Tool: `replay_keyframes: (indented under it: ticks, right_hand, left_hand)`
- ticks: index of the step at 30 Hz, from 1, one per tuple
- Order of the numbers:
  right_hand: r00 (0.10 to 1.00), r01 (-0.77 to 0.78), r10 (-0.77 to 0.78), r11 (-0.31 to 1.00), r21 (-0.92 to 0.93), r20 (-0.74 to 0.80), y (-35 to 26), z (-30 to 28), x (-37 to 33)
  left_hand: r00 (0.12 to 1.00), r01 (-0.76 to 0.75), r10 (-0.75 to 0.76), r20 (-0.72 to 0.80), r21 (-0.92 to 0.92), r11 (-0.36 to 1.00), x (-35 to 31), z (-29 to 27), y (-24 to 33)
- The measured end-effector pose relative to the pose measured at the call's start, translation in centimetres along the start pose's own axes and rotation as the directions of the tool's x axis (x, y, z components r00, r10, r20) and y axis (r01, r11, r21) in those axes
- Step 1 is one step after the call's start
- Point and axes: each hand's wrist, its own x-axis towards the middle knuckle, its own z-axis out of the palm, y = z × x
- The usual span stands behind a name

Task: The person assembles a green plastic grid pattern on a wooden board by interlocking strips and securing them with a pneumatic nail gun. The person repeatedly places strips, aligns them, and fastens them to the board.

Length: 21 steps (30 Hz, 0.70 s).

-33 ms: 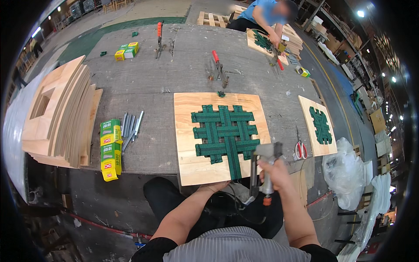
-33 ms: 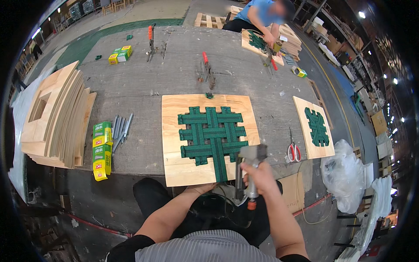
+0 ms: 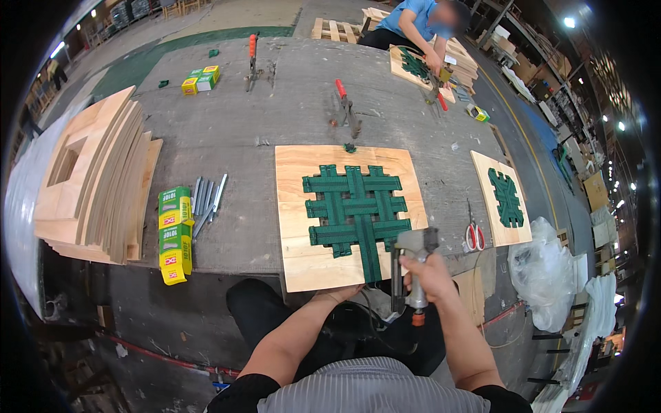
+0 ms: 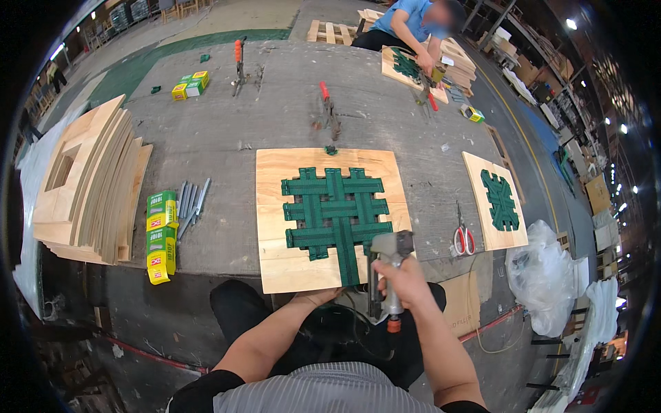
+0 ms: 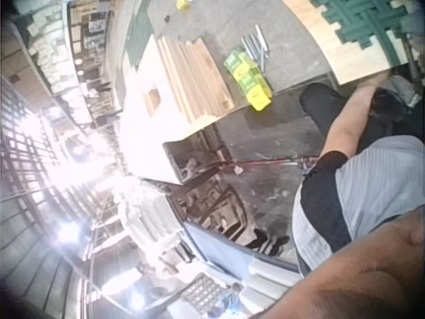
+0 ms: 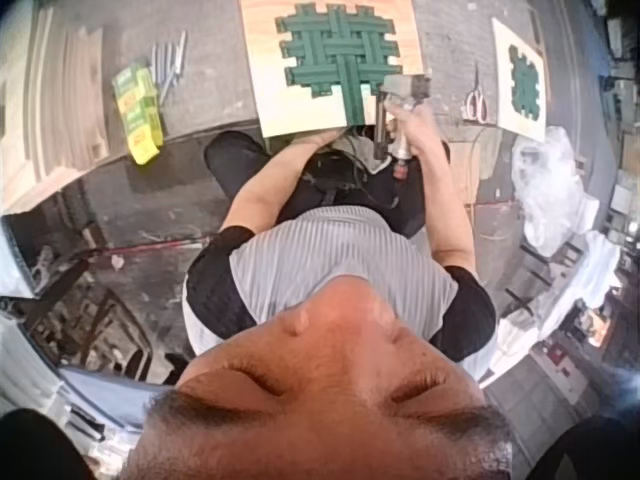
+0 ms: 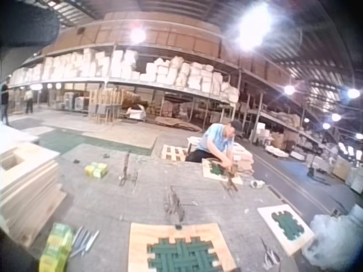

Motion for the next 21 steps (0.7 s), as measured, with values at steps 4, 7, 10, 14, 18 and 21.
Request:
replay_keyframes:
  ticks: [4,7,10,14,18,21]
  right_hand:
    - [0.995,0.003,0.006,0.995,-0.097,0.098,0.1,2.3,0.0]
    - [0.993,0.015,0.003,0.989,-0.15,0.119,-0.5,3.1,0.2]
    - [0.993,0.028,-0.007,0.984,-0.174,0.12,-0.1,3.4,0.4]
    - [0.993,0.031,-0.006,0.977,-0.211,0.12,0.3,3.7,0.1]
    - [0.995,0.025,-0.004,0.979,-0.203,0.103,0.5,3.5,-0.3]
    - [0.99,0.047,-0.018,0.977,-0.21,0.136,-0.7,4.7,0.1]
  left_hand:
    - [0.998,0.062,-0.062,0.016,-0.058,0.996,0.0,-0.4,0.0]
    - [0.991,0.1,-0.094,0.097,-0.061,0.993,0.4,-1.1,0.0]
    - [0.958,0.147,-0.128,0.258,-0.056,0.987,0.7,-2.2,0.3]
    - [0.939,0.102,-0.12,0.322,0.072,0.992,1.2,-2.8,0.6]
    - [0.936,-0.23,-0.024,0.351,0.664,0.711,0.8,0.5,-0.6]
    - [0.979,-0.194,0.114,0.169,0.946,0.26,0.3,2.9,-3.1]
